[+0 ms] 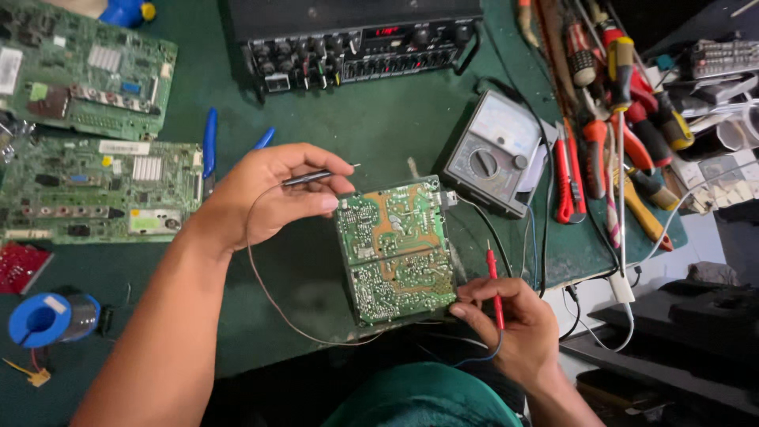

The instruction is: The person holds a green circuit board and uses a multimeter with red and black probes to test various points on the board. They adjust the multimeter dial and move the probes across different components while the board is held in their hands.

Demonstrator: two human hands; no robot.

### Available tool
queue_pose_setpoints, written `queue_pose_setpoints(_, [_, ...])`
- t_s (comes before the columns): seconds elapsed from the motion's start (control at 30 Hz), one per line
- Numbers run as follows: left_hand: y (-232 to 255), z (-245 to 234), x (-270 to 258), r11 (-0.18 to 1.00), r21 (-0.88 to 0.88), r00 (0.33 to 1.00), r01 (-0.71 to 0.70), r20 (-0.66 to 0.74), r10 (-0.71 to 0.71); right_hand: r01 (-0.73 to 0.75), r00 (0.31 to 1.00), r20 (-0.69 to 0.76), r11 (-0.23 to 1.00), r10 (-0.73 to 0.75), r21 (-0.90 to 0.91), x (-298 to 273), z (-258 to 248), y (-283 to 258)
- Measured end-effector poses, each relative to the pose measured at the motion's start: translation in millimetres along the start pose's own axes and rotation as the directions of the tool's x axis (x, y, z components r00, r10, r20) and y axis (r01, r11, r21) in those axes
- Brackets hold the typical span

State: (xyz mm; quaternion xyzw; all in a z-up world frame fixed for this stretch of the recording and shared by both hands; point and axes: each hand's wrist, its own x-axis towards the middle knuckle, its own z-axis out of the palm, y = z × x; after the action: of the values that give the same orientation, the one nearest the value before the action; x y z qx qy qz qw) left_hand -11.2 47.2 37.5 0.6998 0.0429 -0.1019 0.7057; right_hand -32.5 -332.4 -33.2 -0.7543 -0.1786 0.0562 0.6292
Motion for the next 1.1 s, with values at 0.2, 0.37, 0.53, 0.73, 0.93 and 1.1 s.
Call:
queue_pose_setpoints(0.2, [-3, 0, 0, 0.996, -0.058, 0.994, -0.061, -0.099, 0.055, 0.399, 0.916, 0.015, 0.907, -0.401, -0.135, 9, -5, 17])
queue_pose_setpoints(0.37, [-4, 5, 3, 1.000, 0.009, 0.989, -0.019, -0.147, 0.020, 0.607, 0.745, -0.148, 0.753, -0.651, -0.254, 32, -5, 7])
queue_pose_setpoints(0.53, [-42, 8, 23, 0.968, -0.221, 0.979, -0.123, -0.188, 0.082, 0.549, 0.736, -0.248, 0.770, -0.630, -0.326, 69, -12, -18])
queue_pose_setpoints(0.73, [-51, 14, 31, 0.930, -0.347, 0.971, -0.122, -0.238, 0.039, 0.370, 0.847, -0.372, 0.923, -0.380, -0.101, 95, -8, -26])
queue_pose_setpoints(0.93, [-40, 16, 25, 0.933, -0.339, 0.970, -0.121, -0.239, 0.039, 0.242, 0.878, -0.398, 0.964, -0.266, -0.109, 90, -4, -42])
queue_pose_setpoints(1.1, [-30, 21, 23, 0.932, -0.349, 0.965, -0.096, -0.260, 0.003, 0.308, 0.840, -0.353, 0.897, -0.413, -0.316, 74, -5, -54])
